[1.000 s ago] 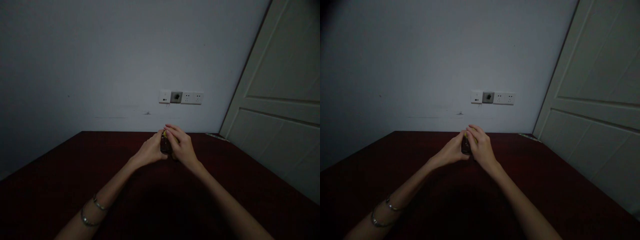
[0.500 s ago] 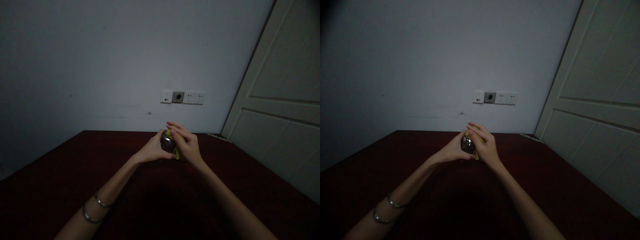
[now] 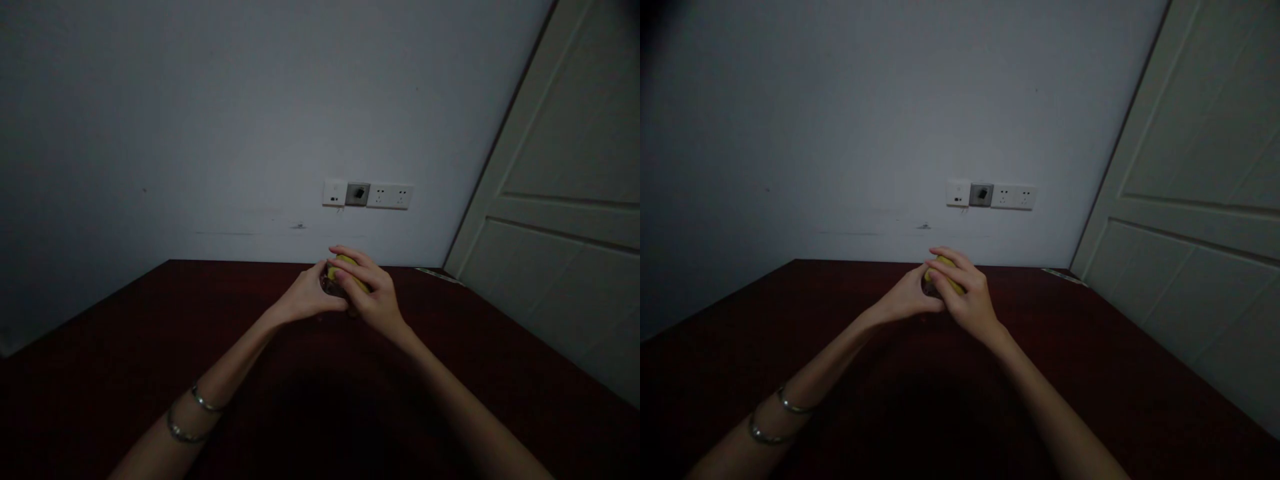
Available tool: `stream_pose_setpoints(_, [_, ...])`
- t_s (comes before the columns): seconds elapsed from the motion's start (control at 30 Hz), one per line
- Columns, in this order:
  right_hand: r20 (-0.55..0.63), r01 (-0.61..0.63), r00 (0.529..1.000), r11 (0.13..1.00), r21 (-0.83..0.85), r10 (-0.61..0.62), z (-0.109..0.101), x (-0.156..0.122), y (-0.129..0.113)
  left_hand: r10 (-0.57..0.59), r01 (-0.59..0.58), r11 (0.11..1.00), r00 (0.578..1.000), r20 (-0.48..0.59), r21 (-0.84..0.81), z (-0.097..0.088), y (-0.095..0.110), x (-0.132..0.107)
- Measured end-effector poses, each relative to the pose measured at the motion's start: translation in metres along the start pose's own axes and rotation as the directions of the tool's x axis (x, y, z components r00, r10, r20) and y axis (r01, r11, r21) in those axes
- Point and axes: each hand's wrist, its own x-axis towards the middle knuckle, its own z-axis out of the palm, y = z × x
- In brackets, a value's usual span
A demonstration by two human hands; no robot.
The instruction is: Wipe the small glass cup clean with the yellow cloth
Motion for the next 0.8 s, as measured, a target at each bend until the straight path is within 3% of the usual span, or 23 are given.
stream_pose_setpoints(0.1, [-0.084, -0.126, 0.988, 0.991, 0.033, 0.129, -0.002, 0.002, 0.002, 0.053, -0.049, 0.992, 0.998, -0.032, 0.118, 0.001, 0.006, -0.004])
stream_pose_setpoints(0.2, [-0.102, -0.148, 0.984, 0.989, -0.007, 0.146, -0.001, 0.002, 0.003, 0.027, -0.012, 0.979, 0.997, -0.066, 0.205, 0.003, 0.008, -0.004])
stream_pose_setpoints(0.37, [0.043, 0.048, 0.998, 0.986, -0.157, -0.042, 0.002, -0.002, 0.001, 0.01, 0.022, 0.948, 0.995, -0.099, 0.318, 0.001, -0.005, 0.003])
stream_pose_setpoints(0.47, [0.167, 0.186, 0.974, 0.962, -0.2, -0.154, 0.003, -0.004, 0.001, 0.079, -0.033, 0.898, 0.993, -0.086, 0.439, -0.003, -0.012, 0.007])
stream_pose_setpoints(0.57, [0.241, 0.233, 0.952, 0.956, -0.181, -0.187, 0.002, -0.005, 0.004, 0.126, -0.077, 0.883, 0.989, -0.076, 0.462, -0.006, -0.012, 0.007])
stream_pose_setpoints(0.67, [0.189, 0.158, 0.973, 0.98, -0.124, -0.133, -0.001, -0.004, 0.009, 0.107, -0.064, 0.924, 0.99, -0.095, 0.377, -0.007, -0.006, 0.003])
stream_pose_setpoints(0.8, [-0.011, -0.06, 0.998, 0.997, 0.044, 0.061, -0.002, -0.002, 0.017, 0.021, 0.011, 0.962, 0.993, -0.117, 0.271, -0.006, 0.002, -0.001])
